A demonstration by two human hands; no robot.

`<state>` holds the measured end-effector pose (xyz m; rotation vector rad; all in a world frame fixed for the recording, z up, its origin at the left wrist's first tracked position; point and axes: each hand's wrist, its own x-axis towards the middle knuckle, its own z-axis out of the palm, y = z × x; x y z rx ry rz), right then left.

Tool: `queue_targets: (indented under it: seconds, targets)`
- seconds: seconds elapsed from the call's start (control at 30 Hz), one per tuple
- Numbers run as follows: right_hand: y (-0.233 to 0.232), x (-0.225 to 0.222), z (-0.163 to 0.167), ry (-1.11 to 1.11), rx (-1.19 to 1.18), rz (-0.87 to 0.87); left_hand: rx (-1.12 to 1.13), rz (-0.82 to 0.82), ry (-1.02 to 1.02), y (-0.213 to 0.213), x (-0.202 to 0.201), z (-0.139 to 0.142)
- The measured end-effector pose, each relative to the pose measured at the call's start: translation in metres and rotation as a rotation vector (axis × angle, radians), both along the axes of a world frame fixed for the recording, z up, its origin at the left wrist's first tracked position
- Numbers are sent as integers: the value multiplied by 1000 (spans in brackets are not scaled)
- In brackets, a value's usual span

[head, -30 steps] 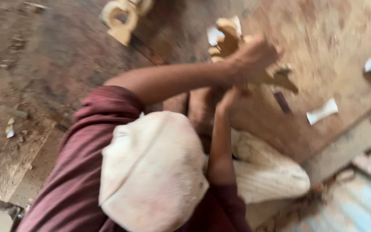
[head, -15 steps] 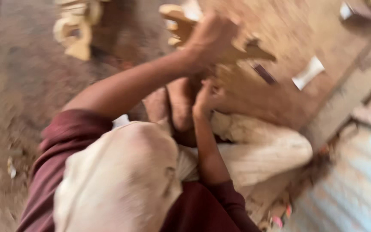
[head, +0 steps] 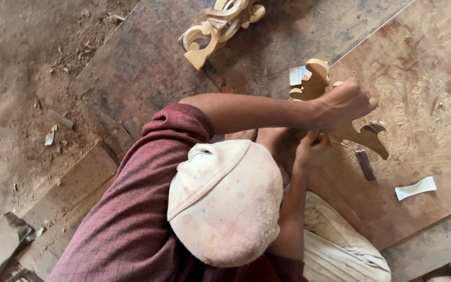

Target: The person is sitting on the floor carving a decorative wooden piece using a chisel and mallet. They hold the wood steady with one hand while striking the chisel with the mallet to shape the intricate design.

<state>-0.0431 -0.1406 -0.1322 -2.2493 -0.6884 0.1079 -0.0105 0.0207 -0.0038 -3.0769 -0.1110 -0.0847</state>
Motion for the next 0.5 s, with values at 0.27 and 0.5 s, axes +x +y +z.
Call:
queue_targets:
  seconds: [0.27,0.5]
  targets:
    - [-6,-17,-5,81,109,-29,-101,-2,-72,-3,-7,-17]
    - [-8,-14,13,134,271,-103,16,-15,-130,-6,-8,-59]
